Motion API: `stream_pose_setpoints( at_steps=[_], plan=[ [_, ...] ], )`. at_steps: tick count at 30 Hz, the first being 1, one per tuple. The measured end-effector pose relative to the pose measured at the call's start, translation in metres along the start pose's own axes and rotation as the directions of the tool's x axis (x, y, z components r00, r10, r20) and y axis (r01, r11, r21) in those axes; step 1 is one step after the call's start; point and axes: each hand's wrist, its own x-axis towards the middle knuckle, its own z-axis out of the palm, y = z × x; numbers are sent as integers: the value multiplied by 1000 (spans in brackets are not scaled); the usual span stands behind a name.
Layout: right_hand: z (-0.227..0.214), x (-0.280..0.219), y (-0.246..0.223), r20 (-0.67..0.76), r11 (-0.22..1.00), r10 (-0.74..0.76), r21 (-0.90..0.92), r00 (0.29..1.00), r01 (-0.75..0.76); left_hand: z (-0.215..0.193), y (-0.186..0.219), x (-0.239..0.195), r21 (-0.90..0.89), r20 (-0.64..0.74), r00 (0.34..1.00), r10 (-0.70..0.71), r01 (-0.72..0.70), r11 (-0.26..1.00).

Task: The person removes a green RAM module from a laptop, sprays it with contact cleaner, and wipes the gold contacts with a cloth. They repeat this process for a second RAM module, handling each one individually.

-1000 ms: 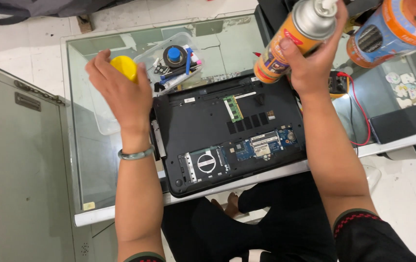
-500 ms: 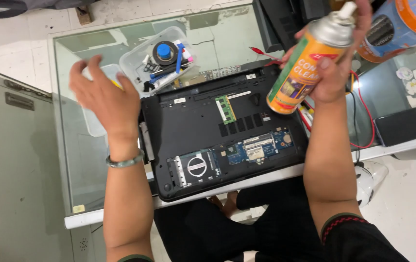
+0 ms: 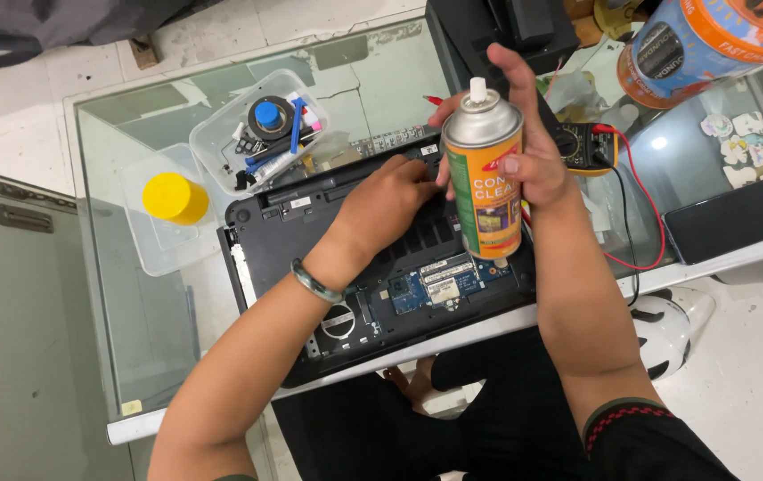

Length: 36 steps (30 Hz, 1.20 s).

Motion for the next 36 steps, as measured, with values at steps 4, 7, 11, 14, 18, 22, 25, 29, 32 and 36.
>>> stream_pose_setpoints(
  at_steps=[4,7,11,14,18,22,25,29,32,36],
  plan=[
    [9,-2,-4,10,988,38,151,999,-39,-36,6,-2,-229,-53,992,-115,100,968],
    [12,-4,4,15,997,26,69,1000,-27,-77,3,-14,-446,-71,924,-377,308,840],
    [37,0,13,-62,806,-153,-586,986,88,-87,-8,-39,-829,68,669,-740,450,331],
    [71,5,4,-43,529,-127,-848,991,31,-79,-8,-41,-902,93,603,-792,388,190],
    [104,10,-4,-184,459,13,-872,983,-169,-54,-4,-40,-936,108,617,-780,327,129],
    [104,9,-2,-217,408,43,-887,975,-216,-63,8,-37,-930,93,619,-780,333,154],
    [105,9,0,-238,392,31,-890,971,-230,-63,9,-37,-926,70,621,-780,332,181],
    [108,10,0,-237,378,32,-896,971,-232,-63,4,-40,-880,-12,593,-805,376,289],
    [101,8,2,-221,394,28,-894,975,-214,-67,3,-39,-902,-58,621,-782,303,308],
    [85,5,7,-230,477,52,-849,972,-227,-66,6,-33,-955,-15,615,-789,225,193]
  ],
)
